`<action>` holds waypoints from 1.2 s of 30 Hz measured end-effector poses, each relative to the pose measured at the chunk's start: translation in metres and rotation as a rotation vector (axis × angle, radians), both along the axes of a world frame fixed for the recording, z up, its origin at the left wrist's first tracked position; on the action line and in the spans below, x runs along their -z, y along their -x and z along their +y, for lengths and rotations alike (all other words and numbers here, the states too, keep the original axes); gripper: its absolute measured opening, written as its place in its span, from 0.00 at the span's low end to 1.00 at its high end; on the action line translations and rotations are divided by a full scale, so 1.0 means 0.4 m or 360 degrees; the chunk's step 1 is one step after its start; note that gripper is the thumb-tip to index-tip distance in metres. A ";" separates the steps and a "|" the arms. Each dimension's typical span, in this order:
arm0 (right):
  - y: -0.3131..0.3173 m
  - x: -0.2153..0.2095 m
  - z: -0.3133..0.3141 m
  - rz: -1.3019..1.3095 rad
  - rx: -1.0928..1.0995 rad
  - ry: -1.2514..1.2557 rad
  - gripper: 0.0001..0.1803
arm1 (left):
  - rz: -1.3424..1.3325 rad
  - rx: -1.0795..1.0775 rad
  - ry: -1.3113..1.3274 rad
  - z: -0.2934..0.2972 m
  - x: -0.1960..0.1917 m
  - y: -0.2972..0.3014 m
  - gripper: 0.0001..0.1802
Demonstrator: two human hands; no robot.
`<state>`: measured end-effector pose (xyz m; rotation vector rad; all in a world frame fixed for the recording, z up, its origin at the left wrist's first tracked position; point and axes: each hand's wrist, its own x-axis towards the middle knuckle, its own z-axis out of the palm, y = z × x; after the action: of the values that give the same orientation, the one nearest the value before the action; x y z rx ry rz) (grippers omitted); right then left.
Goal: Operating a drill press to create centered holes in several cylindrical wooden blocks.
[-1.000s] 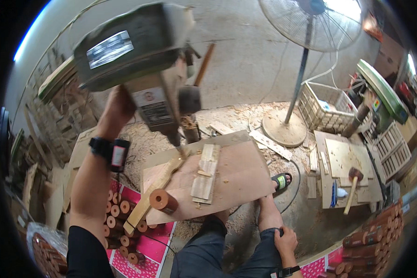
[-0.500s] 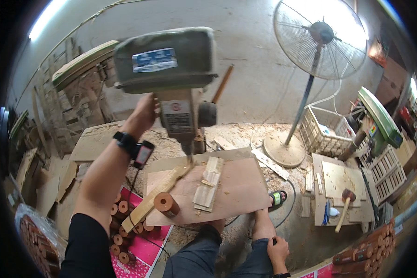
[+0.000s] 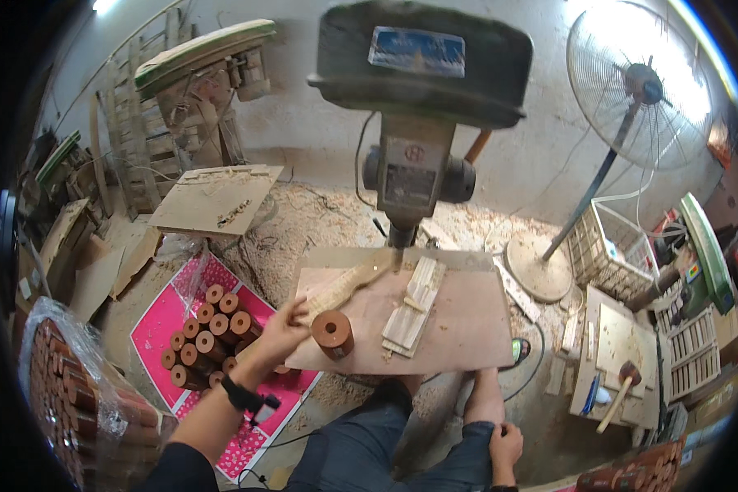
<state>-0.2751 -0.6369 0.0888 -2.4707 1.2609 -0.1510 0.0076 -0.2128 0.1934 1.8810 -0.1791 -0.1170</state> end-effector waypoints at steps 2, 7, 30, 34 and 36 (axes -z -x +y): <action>-0.007 -0.005 0.002 0.0026 0.0008 -0.0021 0.13 | 0.0150 0.0125 0.0041 0.004 0.056 0.072 0.47; -0.004 -0.004 0.014 -0.0011 0.0042 0.0047 0.13 | -0.0249 0.0030 -0.0132 -0.070 0.101 0.083 0.51; -0.025 -0.015 -0.007 -0.0028 0.0077 -0.0079 0.12 | -0.0427 -0.0112 -0.0213 -0.397 0.182 -0.181 0.40; -0.028 -0.018 -0.011 0.0009 0.0135 -0.0055 0.12 | -0.0165 -0.0043 -0.0225 -0.383 0.207 -0.194 0.41; -0.028 -0.018 -0.013 -0.0014 0.0101 -0.0085 0.12 | 0.0036 0.0044 -0.0119 -0.375 0.203 -0.196 0.41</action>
<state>-0.2638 -0.6420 0.0960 -2.3841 1.3229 -0.1423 0.0861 -0.3630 0.1124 1.9509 -0.1875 -0.1658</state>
